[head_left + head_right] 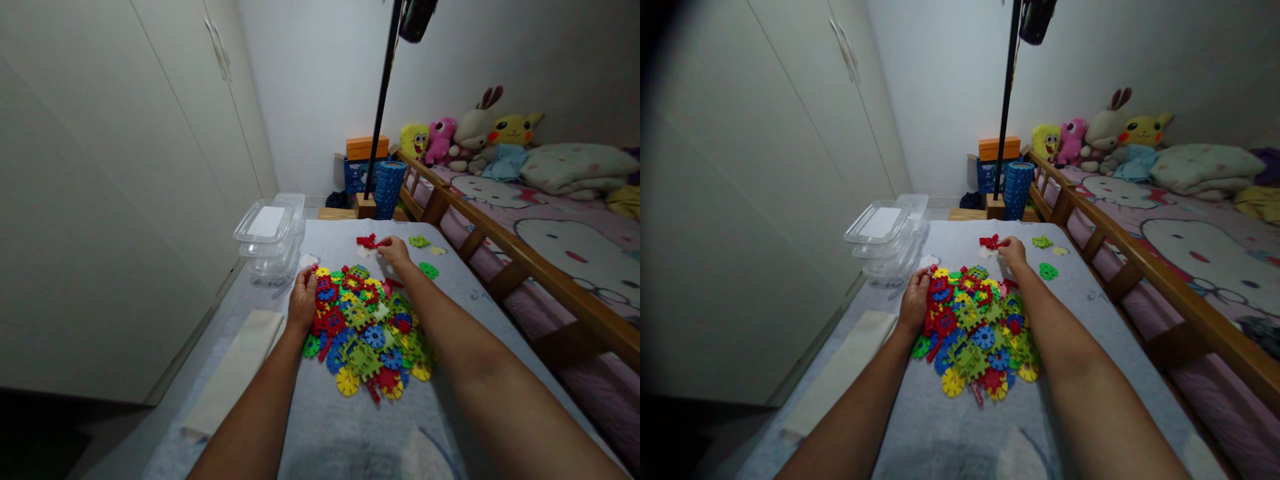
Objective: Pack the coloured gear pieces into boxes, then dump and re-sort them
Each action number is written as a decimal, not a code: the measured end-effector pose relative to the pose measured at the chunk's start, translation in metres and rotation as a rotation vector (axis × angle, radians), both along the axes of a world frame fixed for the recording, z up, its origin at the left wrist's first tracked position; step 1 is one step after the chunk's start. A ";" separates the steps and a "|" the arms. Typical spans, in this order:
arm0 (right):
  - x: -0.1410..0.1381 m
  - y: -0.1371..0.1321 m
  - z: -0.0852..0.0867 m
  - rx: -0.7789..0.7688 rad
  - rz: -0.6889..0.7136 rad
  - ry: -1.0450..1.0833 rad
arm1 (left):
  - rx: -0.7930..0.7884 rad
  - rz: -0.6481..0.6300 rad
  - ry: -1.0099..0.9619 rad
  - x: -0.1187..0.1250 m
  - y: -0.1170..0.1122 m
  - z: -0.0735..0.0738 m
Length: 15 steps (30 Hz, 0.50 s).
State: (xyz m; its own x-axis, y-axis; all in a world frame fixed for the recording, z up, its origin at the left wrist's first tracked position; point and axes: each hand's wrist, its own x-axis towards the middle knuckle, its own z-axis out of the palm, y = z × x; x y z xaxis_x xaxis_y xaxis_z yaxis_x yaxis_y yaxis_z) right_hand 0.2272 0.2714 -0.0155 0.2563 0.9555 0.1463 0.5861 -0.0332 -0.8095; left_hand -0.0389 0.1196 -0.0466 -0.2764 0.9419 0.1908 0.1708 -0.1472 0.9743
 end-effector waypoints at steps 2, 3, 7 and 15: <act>0.010 0.005 -0.007 -0.036 -0.066 0.012 | 0.002 0.002 -0.001 0.000 0.000 0.000; 0.013 0.007 -0.010 -0.049 -0.088 0.020 | -0.001 0.001 0.001 0.000 0.000 0.000; 0.016 0.019 -0.018 -0.061 -0.126 0.060 | 0.000 -0.008 0.016 -0.002 0.001 -0.003; 0.005 0.031 -0.024 0.006 -0.019 0.176 | 0.011 -0.024 -0.040 -0.001 0.000 -0.003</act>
